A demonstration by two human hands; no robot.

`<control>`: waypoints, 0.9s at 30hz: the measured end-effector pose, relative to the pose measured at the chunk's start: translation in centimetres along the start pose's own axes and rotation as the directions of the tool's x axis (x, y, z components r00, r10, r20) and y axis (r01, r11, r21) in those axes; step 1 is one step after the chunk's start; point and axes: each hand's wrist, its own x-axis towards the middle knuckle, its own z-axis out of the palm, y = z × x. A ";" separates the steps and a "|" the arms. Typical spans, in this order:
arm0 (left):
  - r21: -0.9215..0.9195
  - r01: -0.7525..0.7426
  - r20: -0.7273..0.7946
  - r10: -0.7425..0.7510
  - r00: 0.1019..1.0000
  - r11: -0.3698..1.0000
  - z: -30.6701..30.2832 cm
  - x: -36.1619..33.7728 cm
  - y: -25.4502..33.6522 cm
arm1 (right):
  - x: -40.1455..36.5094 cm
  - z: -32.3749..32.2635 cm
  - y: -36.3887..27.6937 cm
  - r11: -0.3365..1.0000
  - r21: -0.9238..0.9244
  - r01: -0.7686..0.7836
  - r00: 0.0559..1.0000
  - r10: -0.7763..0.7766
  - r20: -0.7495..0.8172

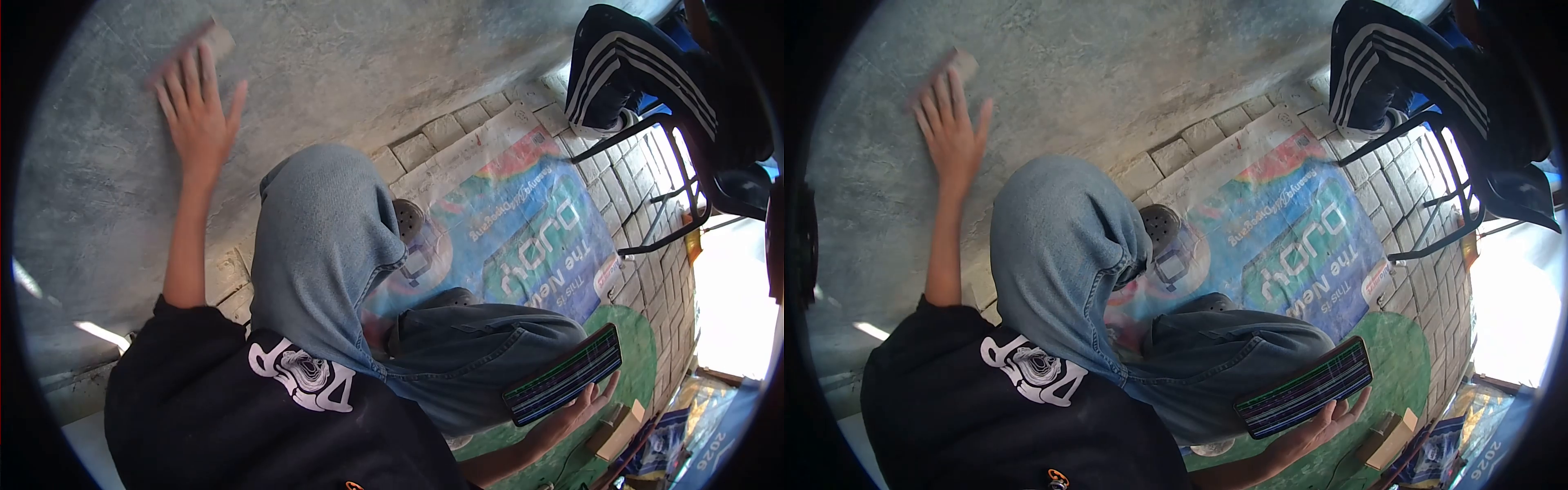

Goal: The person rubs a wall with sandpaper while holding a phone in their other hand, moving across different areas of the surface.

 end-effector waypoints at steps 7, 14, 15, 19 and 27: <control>-0.042 0.003 0.017 -0.002 1.000 0.999 -0.1 2.5 -0.5 | 0.0 0.2 -0.5 1.000 0.018 -0.010 1.000 0.010 -0.007; -0.057 -0.017 -0.198 0.005 0.980 0.998 0.0 6.9 -1.4 | -0.2 0.1 0.1 0.998 0.069 -0.014 1.000 0.015 -0.007; -0.055 -0.016 -0.210 0.004 0.978 0.998 -0.1 5.7 -1.0 | -0.2 0.3 -0.1 0.997 0.079 -0.014 1.000 0.016 -0.019; -0.089 0.045 0.186 -0.028 0.982 0.995 0.2 -2.2 2.0 | 0.0 0.4 0.0 0.992 0.121 -0.016 0.999 0.020 -0.029; -0.108 0.011 0.082 -0.003 0.997 0.994 0.7 1.8 2.1 | 0.2 -0.8 1.1 0.997 0.077 0.008 0.998 -0.012 0.062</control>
